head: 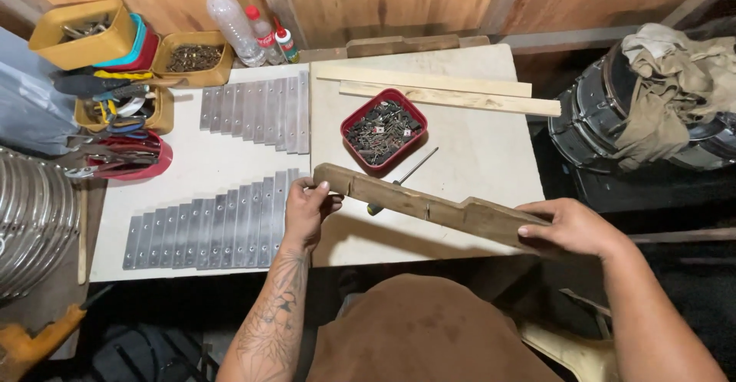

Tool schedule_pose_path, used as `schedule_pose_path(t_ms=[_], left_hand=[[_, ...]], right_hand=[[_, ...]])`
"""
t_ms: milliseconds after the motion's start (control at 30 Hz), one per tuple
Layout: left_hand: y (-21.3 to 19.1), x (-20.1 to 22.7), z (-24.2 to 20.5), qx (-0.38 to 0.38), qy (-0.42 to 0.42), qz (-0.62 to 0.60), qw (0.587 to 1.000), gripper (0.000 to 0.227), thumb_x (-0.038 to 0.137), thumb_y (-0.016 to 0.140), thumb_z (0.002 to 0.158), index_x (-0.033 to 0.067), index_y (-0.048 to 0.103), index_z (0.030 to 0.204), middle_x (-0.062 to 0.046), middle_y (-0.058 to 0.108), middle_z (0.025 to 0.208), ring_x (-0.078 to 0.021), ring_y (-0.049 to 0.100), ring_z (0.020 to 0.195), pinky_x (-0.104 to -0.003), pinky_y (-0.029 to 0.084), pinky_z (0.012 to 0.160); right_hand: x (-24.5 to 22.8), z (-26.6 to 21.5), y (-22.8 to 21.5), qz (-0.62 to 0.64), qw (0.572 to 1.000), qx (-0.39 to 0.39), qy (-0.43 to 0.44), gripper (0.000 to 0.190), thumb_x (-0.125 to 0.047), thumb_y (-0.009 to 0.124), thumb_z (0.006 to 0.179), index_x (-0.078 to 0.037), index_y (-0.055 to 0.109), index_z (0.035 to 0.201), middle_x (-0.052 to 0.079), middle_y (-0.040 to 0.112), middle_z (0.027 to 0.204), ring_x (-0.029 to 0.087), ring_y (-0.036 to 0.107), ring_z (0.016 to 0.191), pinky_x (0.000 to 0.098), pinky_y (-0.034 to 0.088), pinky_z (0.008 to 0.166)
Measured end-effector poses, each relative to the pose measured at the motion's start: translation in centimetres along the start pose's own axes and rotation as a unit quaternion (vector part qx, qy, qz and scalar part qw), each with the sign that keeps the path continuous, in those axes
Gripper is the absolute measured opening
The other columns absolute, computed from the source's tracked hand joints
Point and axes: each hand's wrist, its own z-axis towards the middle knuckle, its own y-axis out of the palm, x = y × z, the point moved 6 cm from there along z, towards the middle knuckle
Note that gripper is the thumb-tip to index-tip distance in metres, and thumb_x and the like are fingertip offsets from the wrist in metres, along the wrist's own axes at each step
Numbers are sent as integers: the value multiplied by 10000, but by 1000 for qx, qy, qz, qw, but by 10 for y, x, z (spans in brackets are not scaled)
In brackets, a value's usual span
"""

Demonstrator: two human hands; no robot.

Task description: The person handles a wooden plank with a metal bracket, then picks up and aligns two long wooden sticks on a workbench. They move a container of screws and a screwdriver while organizing the wooden components.

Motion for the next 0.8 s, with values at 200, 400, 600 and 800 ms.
schedule_pose_path(t_ms=[200,400,600,800], left_hand=[[23,8,-26,-6,-77,150,986,258,136,703,923,-12,618,1117,-189,751,1131,-287,760,848,-390,663,646],[55,-42,-11,-77,-7,572,817,458,344,683,857,105,686,1249,-124,721,1230,-293,702,1059,-405,512,971],[118,-24,20,-71,117,644,752,565,381,615,975,44,478,1408,-233,526,1283,-420,552,1175,-532,506,976],[75,-48,102,89,-132,474,866,597,523,568,947,11,636,1246,-198,712,1235,-388,675,1141,-454,507,976]], right_hand=[[24,-19,-18,-45,991,120,45,492,-389,807,802,-226,800,1266,16,793,1277,161,746,1092,297,498,945],[132,-15,-11,-29,972,193,132,597,-524,712,832,-282,732,1377,163,824,1147,300,750,1090,374,522,917],[196,-17,22,14,956,247,157,641,-517,698,846,-215,700,1411,201,724,1329,355,656,1263,408,480,1050],[233,-17,59,32,950,227,211,644,-543,732,814,-252,742,1389,179,787,1270,351,710,1191,394,510,999]])
